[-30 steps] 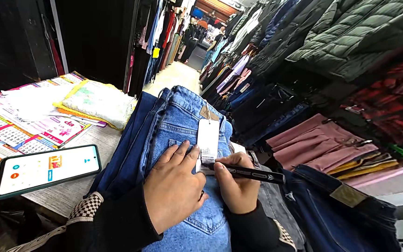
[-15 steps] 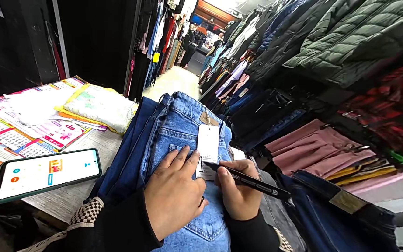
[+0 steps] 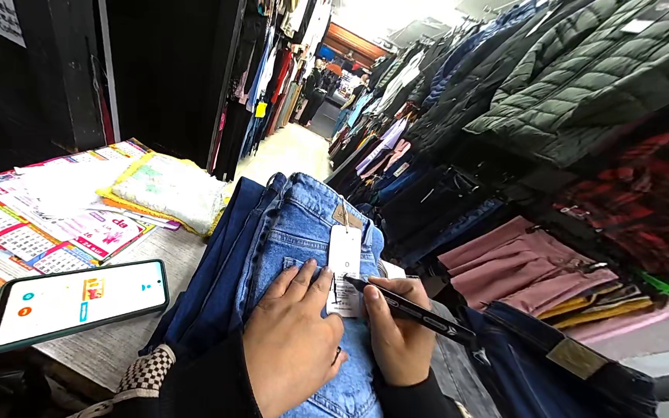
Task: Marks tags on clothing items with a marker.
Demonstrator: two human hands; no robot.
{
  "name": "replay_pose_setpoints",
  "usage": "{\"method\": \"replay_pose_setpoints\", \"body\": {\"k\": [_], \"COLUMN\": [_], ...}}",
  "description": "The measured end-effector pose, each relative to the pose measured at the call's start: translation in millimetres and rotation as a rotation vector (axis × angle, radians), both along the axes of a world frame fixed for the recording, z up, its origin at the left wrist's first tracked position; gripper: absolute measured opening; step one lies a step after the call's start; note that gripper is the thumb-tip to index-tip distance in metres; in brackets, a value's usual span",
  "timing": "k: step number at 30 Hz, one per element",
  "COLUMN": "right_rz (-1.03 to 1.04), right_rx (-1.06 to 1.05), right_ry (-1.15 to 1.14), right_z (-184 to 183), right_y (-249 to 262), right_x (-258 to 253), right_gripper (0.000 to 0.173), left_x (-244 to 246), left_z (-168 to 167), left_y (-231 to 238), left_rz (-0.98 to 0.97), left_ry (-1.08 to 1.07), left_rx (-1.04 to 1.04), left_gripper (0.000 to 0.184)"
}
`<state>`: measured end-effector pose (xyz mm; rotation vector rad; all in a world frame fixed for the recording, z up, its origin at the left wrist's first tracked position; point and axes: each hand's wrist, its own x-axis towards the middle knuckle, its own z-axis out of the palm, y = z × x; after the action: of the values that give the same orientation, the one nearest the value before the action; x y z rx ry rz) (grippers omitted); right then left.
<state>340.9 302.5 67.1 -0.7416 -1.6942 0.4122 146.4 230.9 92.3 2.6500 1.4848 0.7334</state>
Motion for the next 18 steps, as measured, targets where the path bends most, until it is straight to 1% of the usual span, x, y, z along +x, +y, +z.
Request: {"method": "replay_pose_setpoints", "body": {"k": [5, 12, 15, 18], "right_rz": [0.0, -0.115, -0.064, 0.008], "right_rx": [-0.006, 0.023, 0.034, 0.041], "right_ry": [-0.031, -0.009, -0.007, -0.04], "right_z": [1.8, 5.1, 4.8, 3.7], "right_y": [-4.4, -5.0, -3.7, -4.1], "right_x": [1.0, 0.7, -0.4, -0.7], "right_gripper": [0.004, 0.005, 0.007, 0.009], "left_x": [-0.7, -1.7, -2.1, -1.4], "left_z": [1.1, 2.4, 2.9, 1.0], "left_y": [-0.6, -0.5, -0.4, -0.1], "left_rz": [-0.015, -0.034, -0.041, -0.034], "left_ry": [-0.019, -0.054, -0.055, -0.05], "left_rx": [-0.019, -0.06, -0.068, -0.03], "left_gripper": [0.041, 0.041, 0.041, 0.041]}}
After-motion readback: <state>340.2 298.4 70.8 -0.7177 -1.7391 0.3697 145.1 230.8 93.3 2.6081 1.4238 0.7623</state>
